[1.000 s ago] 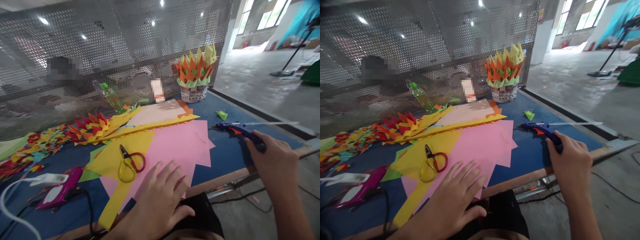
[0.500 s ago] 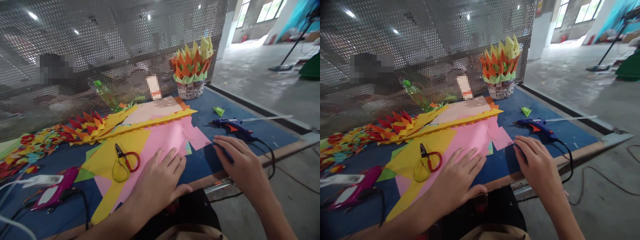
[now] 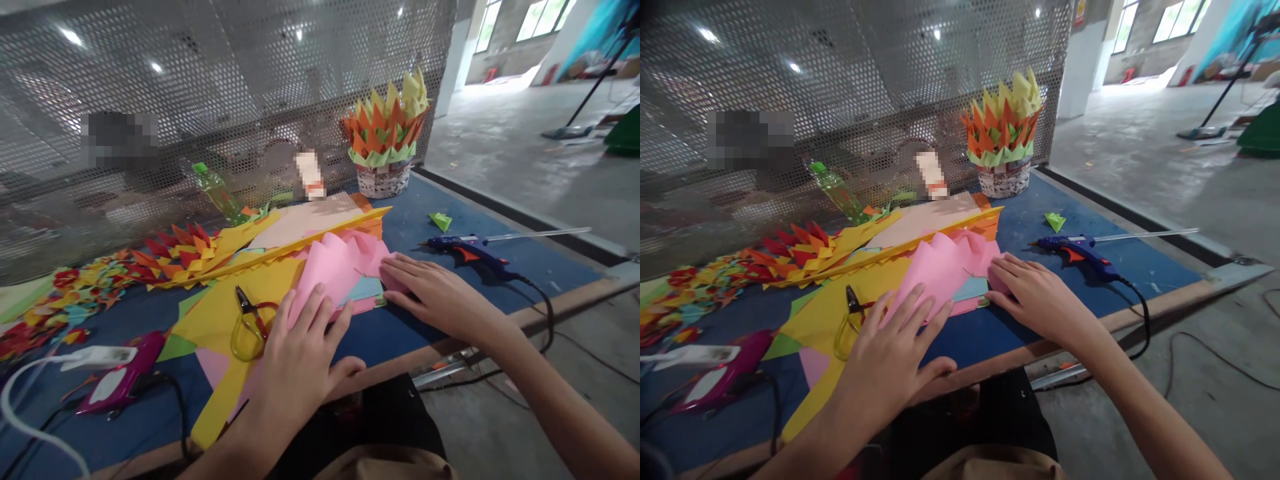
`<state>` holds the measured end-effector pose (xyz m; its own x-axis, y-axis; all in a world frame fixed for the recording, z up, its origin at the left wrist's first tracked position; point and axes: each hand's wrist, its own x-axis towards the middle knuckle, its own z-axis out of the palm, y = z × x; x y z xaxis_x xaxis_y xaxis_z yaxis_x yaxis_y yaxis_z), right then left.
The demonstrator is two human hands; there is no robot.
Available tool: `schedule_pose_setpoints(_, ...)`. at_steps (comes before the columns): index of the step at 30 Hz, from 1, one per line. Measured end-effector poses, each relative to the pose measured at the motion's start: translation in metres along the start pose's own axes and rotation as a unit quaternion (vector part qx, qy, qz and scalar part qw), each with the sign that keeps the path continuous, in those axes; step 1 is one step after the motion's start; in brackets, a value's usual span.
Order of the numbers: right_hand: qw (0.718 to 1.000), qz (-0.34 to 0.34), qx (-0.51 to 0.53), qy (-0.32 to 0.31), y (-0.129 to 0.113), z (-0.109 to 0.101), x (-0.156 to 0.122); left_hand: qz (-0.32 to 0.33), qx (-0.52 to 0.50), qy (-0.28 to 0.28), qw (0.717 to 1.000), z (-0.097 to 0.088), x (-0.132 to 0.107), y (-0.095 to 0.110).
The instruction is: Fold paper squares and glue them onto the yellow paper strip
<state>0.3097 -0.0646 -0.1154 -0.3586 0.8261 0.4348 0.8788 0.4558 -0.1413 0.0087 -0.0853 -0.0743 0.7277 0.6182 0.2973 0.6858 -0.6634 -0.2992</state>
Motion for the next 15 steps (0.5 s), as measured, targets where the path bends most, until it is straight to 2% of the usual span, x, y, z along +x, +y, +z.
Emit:
schedule_pose_setpoints(4, 1.0, -0.01, -0.021, 0.007, -0.005, -0.009, -0.039, 0.002, -0.011, -0.003, 1.0, -0.003, -0.005, -0.004)
schedule_pose_setpoints(7, 0.999, -0.013, -0.035, 0.012, -0.011, -0.018, -0.076, 0.026, -0.068, -0.012, 0.997, -0.01, -0.005, -0.004)
schedule_pose_setpoints(9, 0.999, -0.015, -0.044, 0.016, -0.013, -0.021, -0.092, 0.043, -0.122, -0.02, 0.991, -0.017, 0.0, 0.001)
schedule_pose_setpoints(13, 0.998, -0.021, -0.054, 0.02, -0.011, -0.024, -0.098, 0.094, -0.199, -0.029, 0.975, -0.018, 0.032, 0.017)
schedule_pose_setpoints(15, 0.998, -0.023, -0.053, 0.021, -0.008, -0.024, -0.092, 0.126, -0.142, -0.02, 0.982, -0.011, 0.055, 0.023)
